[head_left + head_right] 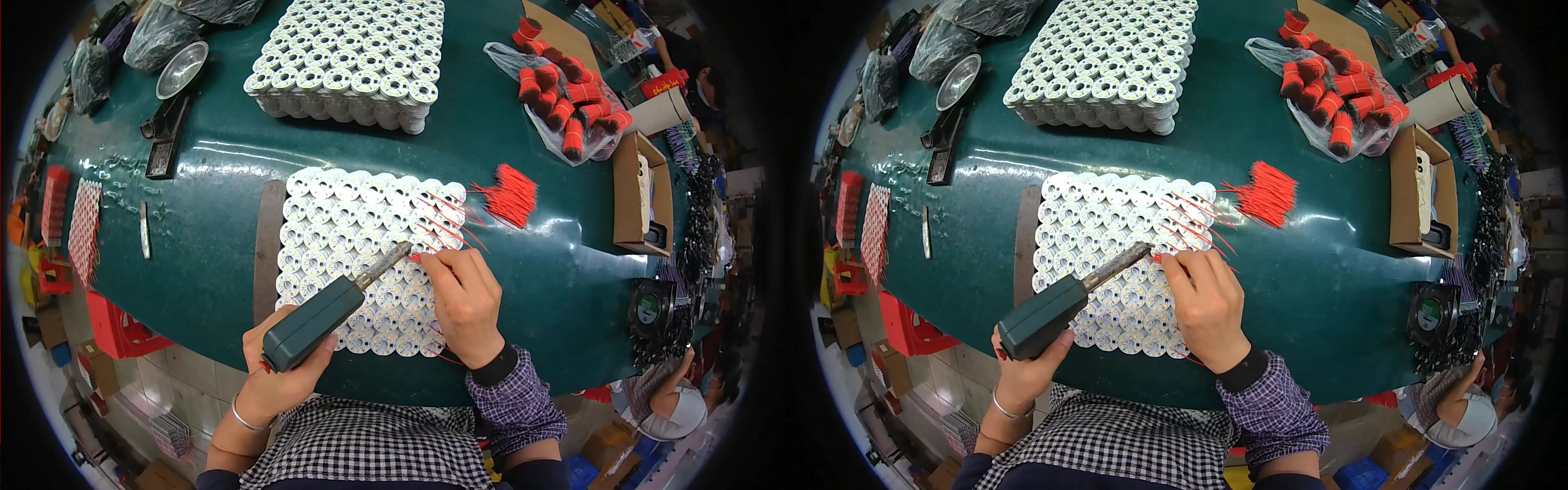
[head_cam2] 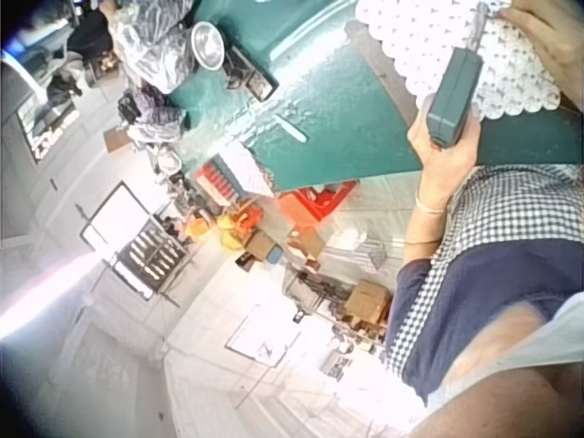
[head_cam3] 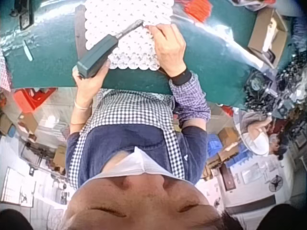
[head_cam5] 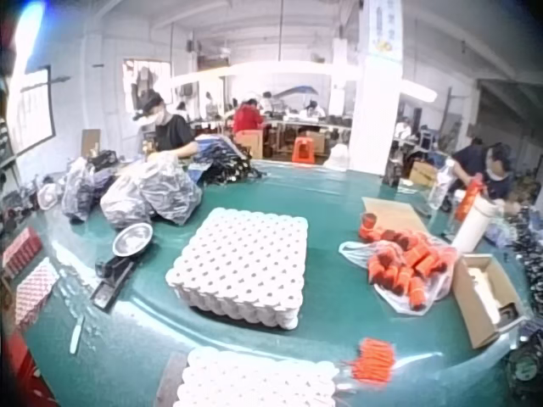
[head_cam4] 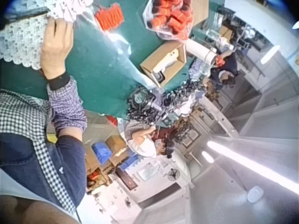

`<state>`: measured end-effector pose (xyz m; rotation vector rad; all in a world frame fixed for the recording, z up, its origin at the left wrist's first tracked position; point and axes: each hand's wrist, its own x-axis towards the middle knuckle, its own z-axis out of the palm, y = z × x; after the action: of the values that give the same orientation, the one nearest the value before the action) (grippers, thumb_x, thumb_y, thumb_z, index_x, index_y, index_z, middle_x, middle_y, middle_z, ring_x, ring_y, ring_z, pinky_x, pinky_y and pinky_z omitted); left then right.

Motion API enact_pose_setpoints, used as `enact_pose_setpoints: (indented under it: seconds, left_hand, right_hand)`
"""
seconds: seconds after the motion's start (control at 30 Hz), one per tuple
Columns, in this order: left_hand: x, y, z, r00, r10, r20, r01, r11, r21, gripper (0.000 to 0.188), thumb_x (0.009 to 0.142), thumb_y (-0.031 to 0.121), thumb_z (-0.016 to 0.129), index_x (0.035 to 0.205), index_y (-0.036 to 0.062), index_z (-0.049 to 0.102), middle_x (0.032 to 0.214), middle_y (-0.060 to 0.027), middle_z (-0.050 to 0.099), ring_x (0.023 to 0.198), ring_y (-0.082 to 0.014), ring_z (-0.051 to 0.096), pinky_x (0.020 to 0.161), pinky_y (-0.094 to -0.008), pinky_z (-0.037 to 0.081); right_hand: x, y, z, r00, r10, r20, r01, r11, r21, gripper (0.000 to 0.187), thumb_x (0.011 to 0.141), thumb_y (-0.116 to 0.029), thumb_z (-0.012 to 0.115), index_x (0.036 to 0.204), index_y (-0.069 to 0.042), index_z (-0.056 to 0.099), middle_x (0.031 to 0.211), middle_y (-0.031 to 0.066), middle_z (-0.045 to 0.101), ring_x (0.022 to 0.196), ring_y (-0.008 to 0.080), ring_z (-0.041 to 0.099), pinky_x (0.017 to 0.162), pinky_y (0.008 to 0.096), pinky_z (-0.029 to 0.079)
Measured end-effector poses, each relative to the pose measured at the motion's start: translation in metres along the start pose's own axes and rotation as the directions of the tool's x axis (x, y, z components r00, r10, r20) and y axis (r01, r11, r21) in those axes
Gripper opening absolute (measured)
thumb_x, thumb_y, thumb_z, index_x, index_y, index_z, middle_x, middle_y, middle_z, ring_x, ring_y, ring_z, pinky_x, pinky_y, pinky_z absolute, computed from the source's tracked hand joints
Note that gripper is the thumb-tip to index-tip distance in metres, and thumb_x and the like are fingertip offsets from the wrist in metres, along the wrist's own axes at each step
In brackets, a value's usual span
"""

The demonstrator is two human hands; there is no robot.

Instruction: The person holds a soldering gun and solders red wires one by one onto an array of circular LED circuit boards on the workbench.

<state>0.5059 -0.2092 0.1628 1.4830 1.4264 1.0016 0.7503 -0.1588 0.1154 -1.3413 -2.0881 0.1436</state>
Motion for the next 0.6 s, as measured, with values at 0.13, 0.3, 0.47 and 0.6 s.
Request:
enact_pose_setpoints:
  seconds: [0.13,0.3,0.47,0.6]
  left_hand:
    - [-0.0007,-0.0022,0.0008,0.998,-0.053,0.021,0.053,0.998,-0.014,0.015,0.08,0.0,0.077,0.094,-0.003,0.071,0.078,-0.0047,0.064,0.063,-0.0089,0.056,0.056,-0.0247,0.043]
    - [0.0011,-0.0015,0.0028,0.995,-0.094,0.03,0.094,0.995,-0.022,0.014,0.081,0.001,0.078,0.093,-0.0024,0.071,0.076,-0.0038,0.063,0.062,-0.0081,0.055,0.056,-0.0245,0.043]
    - [0.0003,-0.0062,-0.0018,0.996,-0.065,0.054,0.064,0.998,0.019,0.013,0.081,0.001,0.077,0.092,-0.0022,0.071,0.074,-0.0041,0.062,0.06,-0.0085,0.053,0.054,-0.0253,0.042]
    - [0.0013,-0.0059,-0.0011,0.996,-0.052,0.073,0.049,0.998,0.043,0.015,0.08,0.001,0.078,0.094,-0.0024,0.072,0.075,-0.0046,0.062,0.06,-0.0096,0.054,0.054,-0.0255,0.042]
  right_hand:
    - [-0.0002,0.0005,0.0011,1.0,0.01,0.009,-0.01,1.0,-0.003,0.03,0.073,0.001,0.069,0.102,0.001,0.071,0.094,0.008,0.064,0.083,0.0236,0.063,0.07,0.0346,0.052]
    - [0.0002,0.0014,0.0026,1.0,0.017,0.018,-0.016,1.0,-0.011,0.03,0.073,0.001,0.068,0.103,0.001,0.071,0.094,0.0078,0.064,0.084,0.0236,0.062,0.07,0.0347,0.052]
    - [0.0018,-0.0004,0.004,1.0,0.01,0.023,-0.009,1.0,-0.022,0.029,0.073,0.0,0.067,0.103,0.001,0.071,0.094,0.0077,0.063,0.083,0.0235,0.061,0.07,0.0347,0.051]
    - [0.0,0.0019,0.002,1.0,0.014,0.02,-0.014,1.0,-0.021,0.03,0.073,0.0,0.067,0.103,0.001,0.071,0.094,0.0076,0.063,0.083,0.0235,0.061,0.07,0.0348,0.051]
